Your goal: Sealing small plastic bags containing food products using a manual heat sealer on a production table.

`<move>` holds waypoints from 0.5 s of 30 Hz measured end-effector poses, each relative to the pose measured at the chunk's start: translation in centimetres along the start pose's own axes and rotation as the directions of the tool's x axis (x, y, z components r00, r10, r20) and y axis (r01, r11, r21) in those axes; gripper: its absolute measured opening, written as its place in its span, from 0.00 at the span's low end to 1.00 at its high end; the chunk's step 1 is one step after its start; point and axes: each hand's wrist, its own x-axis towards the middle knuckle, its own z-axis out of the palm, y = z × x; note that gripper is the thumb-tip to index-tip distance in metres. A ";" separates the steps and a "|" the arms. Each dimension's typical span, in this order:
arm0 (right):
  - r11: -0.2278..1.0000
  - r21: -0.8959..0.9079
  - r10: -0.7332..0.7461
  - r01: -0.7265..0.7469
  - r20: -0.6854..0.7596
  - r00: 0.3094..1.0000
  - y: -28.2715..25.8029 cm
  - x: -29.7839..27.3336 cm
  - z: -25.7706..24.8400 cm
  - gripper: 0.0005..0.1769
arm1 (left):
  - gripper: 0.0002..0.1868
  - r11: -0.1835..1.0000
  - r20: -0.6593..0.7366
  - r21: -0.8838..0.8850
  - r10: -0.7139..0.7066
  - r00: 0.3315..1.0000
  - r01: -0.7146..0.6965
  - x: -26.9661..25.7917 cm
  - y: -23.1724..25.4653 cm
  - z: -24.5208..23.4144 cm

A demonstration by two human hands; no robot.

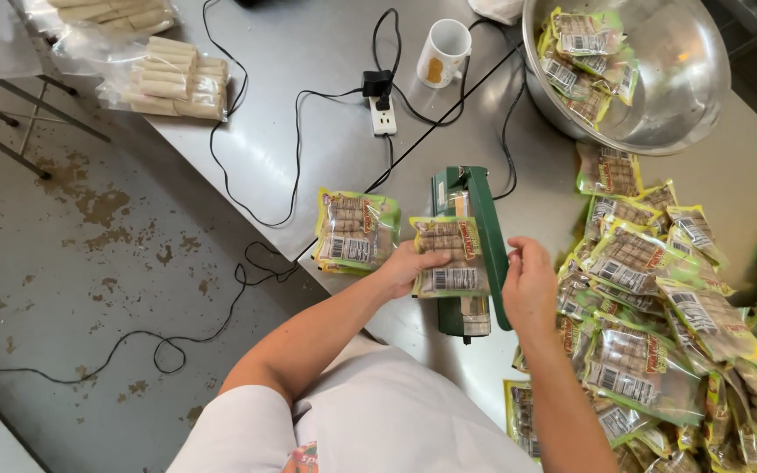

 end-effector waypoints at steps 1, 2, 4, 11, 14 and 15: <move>1.000 0.000 0.000 0.000 -0.002 1.000 0.9 -0.5 1.4 0.15 | 0.20 1.000 0.002 0.001 0.000 1.000 0.000 0.7 -0.6 -0.8; 1.000 -0.025 0.002 -0.003 -0.041 0.999 2.0 -1.1 2.6 0.16 | 0.20 1.000 -0.011 0.009 -0.007 1.000 0.007 1.4 -1.3 -1.5; 0.999 -0.050 0.009 -0.014 -0.083 0.996 3.8 -2.0 4.8 0.17 | 0.21 1.000 -0.020 0.019 -0.020 1.000 0.021 2.3 -2.1 -2.5; 0.990 -0.096 -0.124 0.101 -0.270 0.955 6.1 -3.2 7.6 0.24 | 0.18 0.996 -0.046 0.093 -0.011 0.999 0.015 0.7 -0.7 -1.3; 0.988 -0.103 -0.138 0.114 -0.273 0.952 6.4 -2.9 8.2 0.26 | 0.18 0.996 -0.081 0.080 -0.022 0.996 0.029 0.4 -0.4 -0.9; 0.986 -0.116 -0.147 0.119 -0.278 0.949 6.7 -3.1 8.4 0.26 | 0.18 0.997 -0.098 0.077 -0.025 0.995 0.033 0.4 -0.5 -0.9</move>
